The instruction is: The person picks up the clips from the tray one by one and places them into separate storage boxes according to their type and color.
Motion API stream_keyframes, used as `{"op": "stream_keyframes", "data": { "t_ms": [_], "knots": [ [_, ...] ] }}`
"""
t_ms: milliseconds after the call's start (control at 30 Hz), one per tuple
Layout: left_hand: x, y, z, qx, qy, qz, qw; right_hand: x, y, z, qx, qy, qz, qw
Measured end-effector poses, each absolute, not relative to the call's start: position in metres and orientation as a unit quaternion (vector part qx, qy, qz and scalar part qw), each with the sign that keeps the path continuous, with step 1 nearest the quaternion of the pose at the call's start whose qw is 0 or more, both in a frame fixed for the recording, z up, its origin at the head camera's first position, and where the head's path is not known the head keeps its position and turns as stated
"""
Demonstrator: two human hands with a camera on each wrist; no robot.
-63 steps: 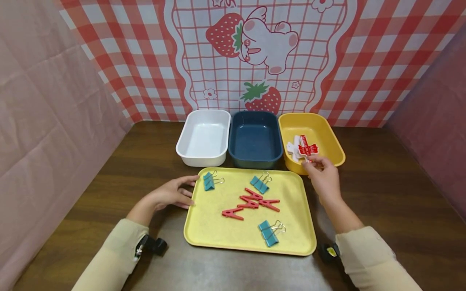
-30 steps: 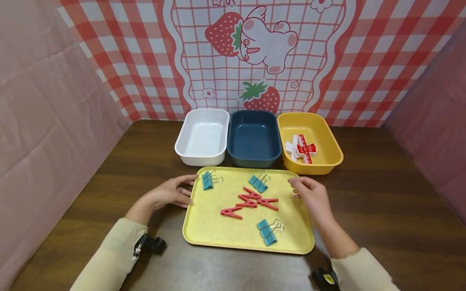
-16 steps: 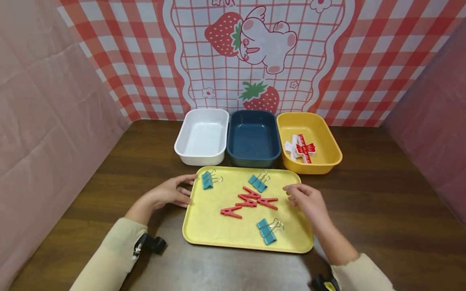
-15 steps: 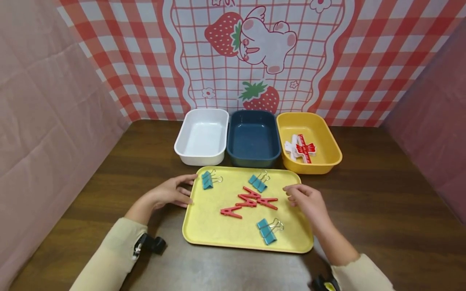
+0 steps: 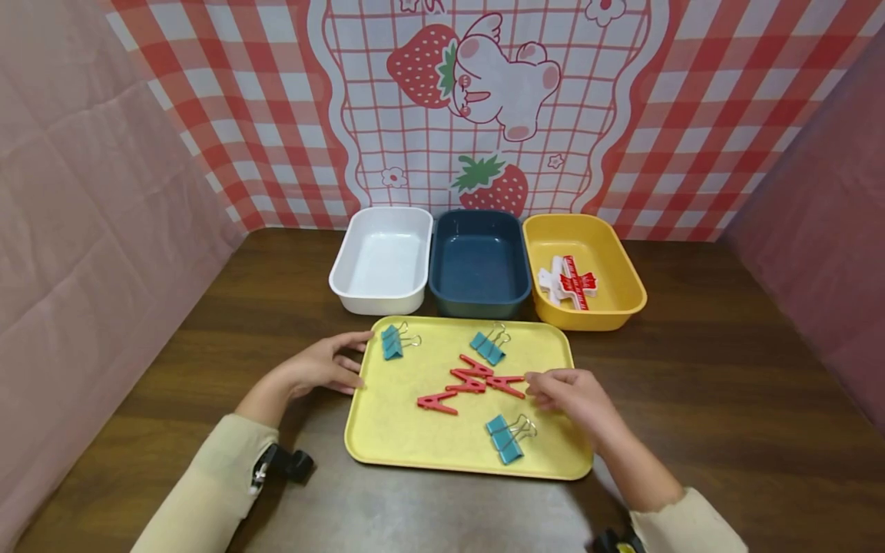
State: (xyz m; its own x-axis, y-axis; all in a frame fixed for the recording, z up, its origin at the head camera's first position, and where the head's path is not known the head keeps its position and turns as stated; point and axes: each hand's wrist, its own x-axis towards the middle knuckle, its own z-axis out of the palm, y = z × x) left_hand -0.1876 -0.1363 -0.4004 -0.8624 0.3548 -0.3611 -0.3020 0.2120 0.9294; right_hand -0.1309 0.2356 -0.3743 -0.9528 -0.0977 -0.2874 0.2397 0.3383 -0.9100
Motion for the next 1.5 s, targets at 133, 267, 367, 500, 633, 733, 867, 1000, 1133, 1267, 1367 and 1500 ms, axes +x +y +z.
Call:
{"op": "stream_keyframes", "data": {
  "t_ms": [133, 267, 367, 500, 633, 733, 867, 1000, 1133, 1267, 1367, 1500],
  "knots": [
    [-0.1873, -0.1362, -0.3998, 0.016, 0.732, 0.628, 0.262, -0.1296, 0.2348, -0.3755, 0.031, 0.811, -0.559, 0.172],
    [-0.1869, -0.1364, -0.3995, 0.02, 0.728, 0.633, 0.263, -0.1289, 0.2366, -0.3764, 0.002, 0.815, -0.547, 0.192],
    [-0.1866, -0.1365, -0.3993, 0.022, 0.726, 0.635, 0.263, -0.1292, 0.2388, -0.3766, -0.022, 0.821, -0.529, 0.214],
    [-0.1863, -0.1368, -0.3995, 0.023, 0.727, 0.635, 0.262, -0.1297, 0.2424, -0.3764, -0.064, 0.826, -0.508, 0.234],
    [-0.1863, -0.1368, -0.4001, 0.022, 0.726, 0.635, 0.262, -0.1293, 0.2435, -0.3767, -0.095, 0.828, -0.499, 0.237],
    [-0.1865, -0.1368, -0.4002, 0.021, 0.726, 0.635, 0.263, -0.1287, 0.2428, -0.3767, -0.101, 0.833, -0.491, 0.235],
    [-0.1865, -0.1366, -0.3998, 0.019, 0.727, 0.634, 0.263, -0.1279, 0.2425, -0.3765, -0.099, 0.83, -0.498, 0.23],
    [-0.1866, -0.1363, -0.3995, 0.016, 0.729, 0.632, 0.263, -0.1263, 0.2422, -0.3749, -0.095, 0.826, -0.51, 0.22],
    [-0.1864, -0.1366, -0.3995, 0.016, 0.73, 0.631, 0.262, -0.1246, 0.2403, -0.3729, -0.101, 0.814, -0.533, 0.205],
    [-0.1866, -0.137, -0.3998, 0.016, 0.731, 0.63, 0.262, -0.1258, 0.2388, -0.3739, -0.067, 0.785, -0.579, 0.207],
    [-0.1871, -0.137, -0.4006, 0.015, 0.731, 0.63, 0.261, -0.1276, 0.2393, -0.3765, -0.045, 0.755, -0.618, 0.214],
    [-0.1875, -0.1365, -0.4009, 0.014, 0.732, 0.63, 0.26, -0.1295, 0.2409, -0.3791, -0.035, 0.709, -0.668, 0.225]
  ]
}}
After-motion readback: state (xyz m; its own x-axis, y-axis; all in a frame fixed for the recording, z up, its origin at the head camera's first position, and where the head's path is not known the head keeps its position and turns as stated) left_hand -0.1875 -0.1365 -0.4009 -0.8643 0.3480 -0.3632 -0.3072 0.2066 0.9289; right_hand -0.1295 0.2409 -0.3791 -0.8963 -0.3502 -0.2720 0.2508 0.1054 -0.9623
